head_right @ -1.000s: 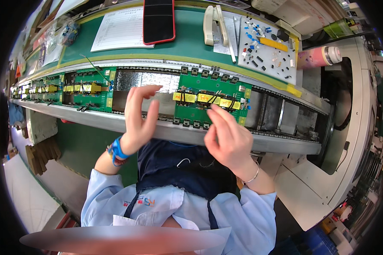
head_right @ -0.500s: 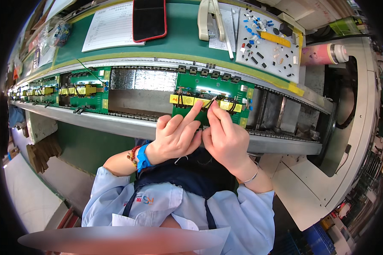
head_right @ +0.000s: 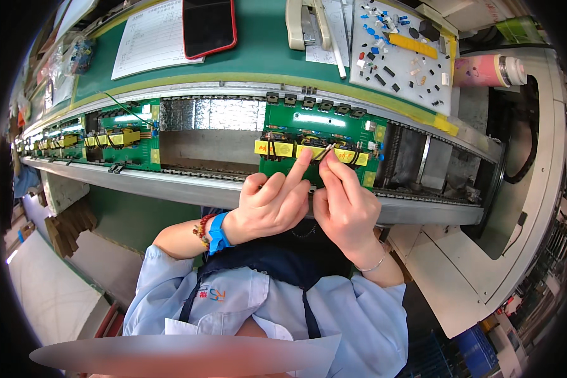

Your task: The person assembles electronic components onto circuit boards by hand, then inspects the assembled circuit boards.

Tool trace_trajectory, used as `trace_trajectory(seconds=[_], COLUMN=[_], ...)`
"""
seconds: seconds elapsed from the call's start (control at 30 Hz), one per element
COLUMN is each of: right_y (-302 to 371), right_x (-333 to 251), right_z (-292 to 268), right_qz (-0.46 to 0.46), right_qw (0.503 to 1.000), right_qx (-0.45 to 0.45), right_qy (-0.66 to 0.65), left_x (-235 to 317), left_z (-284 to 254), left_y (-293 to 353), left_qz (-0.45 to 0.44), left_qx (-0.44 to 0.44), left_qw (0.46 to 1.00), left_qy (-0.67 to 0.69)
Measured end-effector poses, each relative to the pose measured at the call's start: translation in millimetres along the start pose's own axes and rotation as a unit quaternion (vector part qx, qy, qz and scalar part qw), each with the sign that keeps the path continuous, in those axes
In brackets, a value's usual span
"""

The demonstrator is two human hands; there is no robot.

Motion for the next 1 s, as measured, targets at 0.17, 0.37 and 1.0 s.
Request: trace_trajectory(seconds=[0.17, 0.37, 1.0], right_y=[-6.1, -3.5, 19.3], right_x=[-4.7, -3.5, 39.1], right_z=[-7.0, -7.9, -27.8], right_qz=[0.007, -0.004, 0.031], right_qw=[0.999, 1.0, 0.999], right_qx=[-0.024, -0.016, 0.029], right_qy=[0.019, 0.021, -0.031], left_x=[-8.3, -9.4, 23.8], left_z=[-3.4, -5.7, 3.1], left_y=[-1.4, -5.0, -36.3], left_qz=[-0.007, -0.017, 0.072], left_qx=[-0.003, -0.004, -0.032], left_qw=[0.999, 0.999, 0.995], left_qy=[0.04, 0.036, 0.064])
Point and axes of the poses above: each hand's wrist, its own y-axis away from the middle knuckle, its own z-axis out of the palm, x = y × z, the point moved 2 cm from there along -y, towards the middle knuckle, and after that the axes turned 8 degrees about -x, right-handed, at the moved point
